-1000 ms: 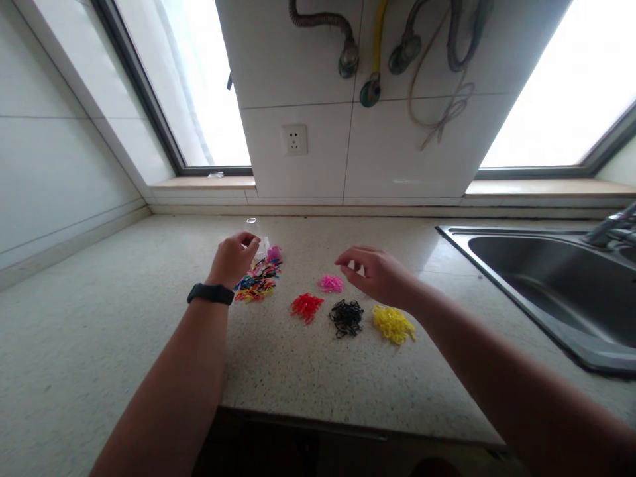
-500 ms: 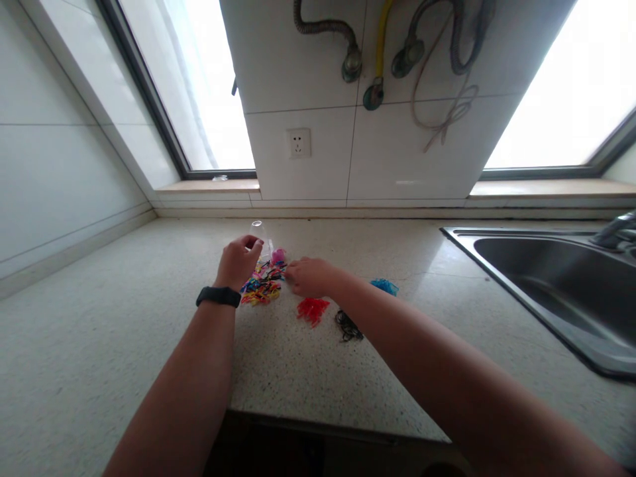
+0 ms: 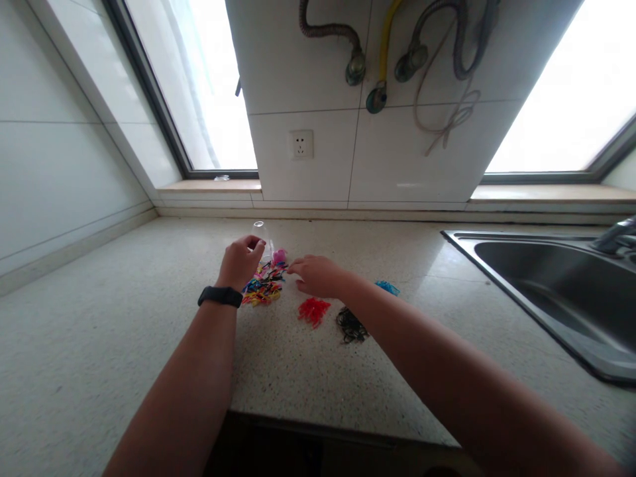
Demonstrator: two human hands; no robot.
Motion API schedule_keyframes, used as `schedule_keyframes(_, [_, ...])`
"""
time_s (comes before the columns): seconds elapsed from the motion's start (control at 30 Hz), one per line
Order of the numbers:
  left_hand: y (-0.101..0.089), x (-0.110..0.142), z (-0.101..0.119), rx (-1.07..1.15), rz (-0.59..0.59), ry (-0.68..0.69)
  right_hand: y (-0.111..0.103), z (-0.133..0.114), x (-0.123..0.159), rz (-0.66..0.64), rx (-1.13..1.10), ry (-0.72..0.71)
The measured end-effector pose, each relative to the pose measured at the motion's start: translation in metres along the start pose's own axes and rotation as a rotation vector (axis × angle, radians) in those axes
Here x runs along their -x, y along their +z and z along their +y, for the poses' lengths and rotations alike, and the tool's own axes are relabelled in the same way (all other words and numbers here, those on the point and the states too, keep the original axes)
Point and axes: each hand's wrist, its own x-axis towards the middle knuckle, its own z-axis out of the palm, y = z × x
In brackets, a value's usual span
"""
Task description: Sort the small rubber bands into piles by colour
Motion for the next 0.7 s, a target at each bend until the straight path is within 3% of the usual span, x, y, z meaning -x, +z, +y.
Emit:
schedule_keyframes(0.2, [0.001, 0.001, 0.001, 0.011, -0.017, 0.024, -0.021, 0.013, 0.052, 0.283, -0.268, 0.027])
schedule_keyframes(0.43, [0.003, 0.003, 0.008, 0.003, -0.051, 0.041, -0.025, 0.031, 0.126, 0.663, -0.643, 0.31])
schedule_keyframes(0.57, [0.003, 0.004, 0.012, -0.013, -0.056, 0.04, -0.018, 0.04, 0.143, 0.786, -0.783, 0.418])
schedule_keyframes(0.7, [0.003, 0.005, 0.011, -0.016, -0.05, 0.04, -0.014, 0.043, 0.144, 0.816, -0.864, 0.44])
